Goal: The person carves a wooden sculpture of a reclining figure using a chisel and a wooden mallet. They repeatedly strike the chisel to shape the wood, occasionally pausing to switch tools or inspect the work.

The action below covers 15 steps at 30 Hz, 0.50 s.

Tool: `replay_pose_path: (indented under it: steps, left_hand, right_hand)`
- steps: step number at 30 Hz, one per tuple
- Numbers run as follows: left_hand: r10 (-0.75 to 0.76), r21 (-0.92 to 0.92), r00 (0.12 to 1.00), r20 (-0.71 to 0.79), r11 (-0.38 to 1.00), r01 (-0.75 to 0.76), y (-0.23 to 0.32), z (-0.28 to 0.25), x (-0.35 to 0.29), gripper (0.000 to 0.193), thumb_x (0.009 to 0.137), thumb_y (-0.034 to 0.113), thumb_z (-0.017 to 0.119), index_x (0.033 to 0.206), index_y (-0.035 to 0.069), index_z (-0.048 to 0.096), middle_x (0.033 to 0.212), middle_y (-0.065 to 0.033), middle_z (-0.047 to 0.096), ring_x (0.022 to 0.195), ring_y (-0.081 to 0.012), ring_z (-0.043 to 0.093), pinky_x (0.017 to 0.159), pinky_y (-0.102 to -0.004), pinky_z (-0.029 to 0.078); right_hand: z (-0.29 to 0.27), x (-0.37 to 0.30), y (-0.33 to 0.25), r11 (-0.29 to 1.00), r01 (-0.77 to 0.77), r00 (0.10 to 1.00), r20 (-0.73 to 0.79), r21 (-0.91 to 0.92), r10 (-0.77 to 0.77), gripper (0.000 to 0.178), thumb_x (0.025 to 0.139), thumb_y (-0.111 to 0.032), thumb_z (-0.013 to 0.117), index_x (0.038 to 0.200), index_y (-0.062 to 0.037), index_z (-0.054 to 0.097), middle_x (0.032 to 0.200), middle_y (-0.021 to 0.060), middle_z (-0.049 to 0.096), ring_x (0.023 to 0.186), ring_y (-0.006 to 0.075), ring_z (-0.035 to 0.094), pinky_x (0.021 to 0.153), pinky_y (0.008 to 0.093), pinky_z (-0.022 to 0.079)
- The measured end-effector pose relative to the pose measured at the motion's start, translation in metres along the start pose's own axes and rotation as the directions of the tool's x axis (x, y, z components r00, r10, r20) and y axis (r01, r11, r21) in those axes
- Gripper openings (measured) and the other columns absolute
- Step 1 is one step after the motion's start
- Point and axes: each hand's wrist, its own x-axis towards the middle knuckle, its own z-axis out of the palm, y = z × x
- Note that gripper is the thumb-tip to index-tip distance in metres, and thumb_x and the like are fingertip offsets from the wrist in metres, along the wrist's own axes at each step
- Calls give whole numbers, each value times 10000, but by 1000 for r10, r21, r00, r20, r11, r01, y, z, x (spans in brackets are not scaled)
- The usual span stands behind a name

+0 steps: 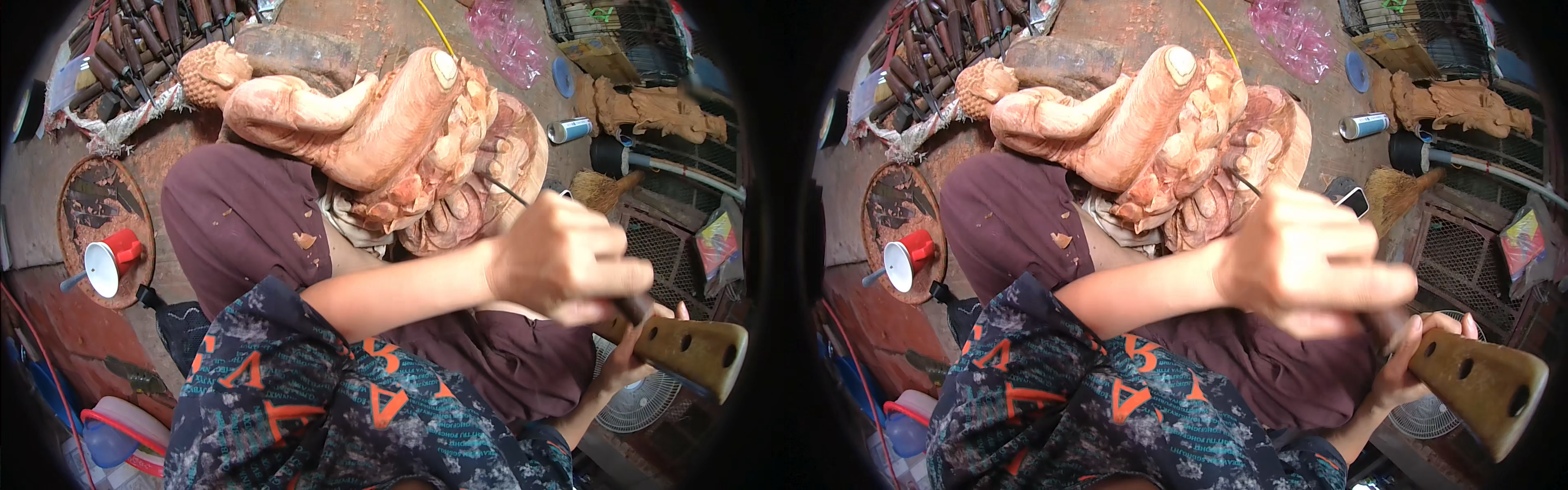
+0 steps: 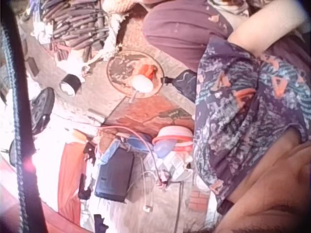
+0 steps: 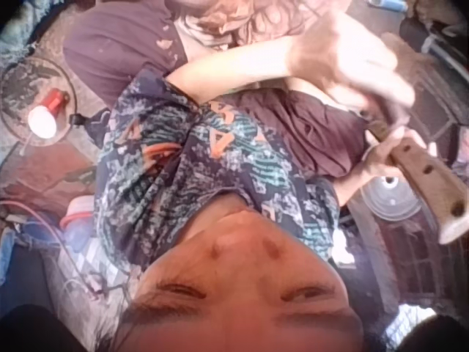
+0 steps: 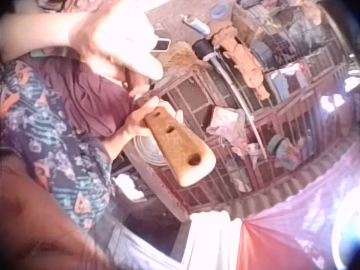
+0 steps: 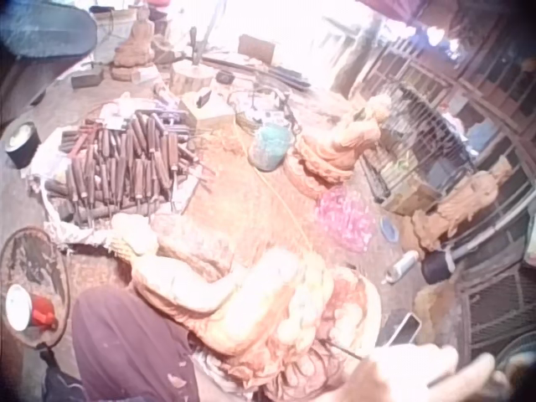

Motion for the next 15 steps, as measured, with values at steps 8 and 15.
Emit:
replay_pose_path:
  steps: [8, 15]
  left_hand:
    - [-136, 150, 990, 41, 980, 128, -4, 44, 27, 272, 762, 386, 710, 1000, 294, 617, 659, -10, 461, 562, -189, 583, 459, -318, 459]
    - [-222, 182, 970, -93, 954, 236, -18, 42, 37, 347, 736, 353, 752, 1009, 166, 647, 649, -47, 541, 568, -246, 606, 478, -354, 471]
  right_hand:
    - [14, 5, 29, 924, -279, 960, 68, 261, 271, 513, 872, -28, 680, 1325, 46, 451, 1097, 85, 577, 958, 165, 576, 868, 311, 475]
    - [30, 31, 4, 784, -352, 936, 189, 512, 297, 640, 864, 62, 599, 1437, -7, 323, 895, 40, 526, 743, 90, 515, 704, 233, 455]
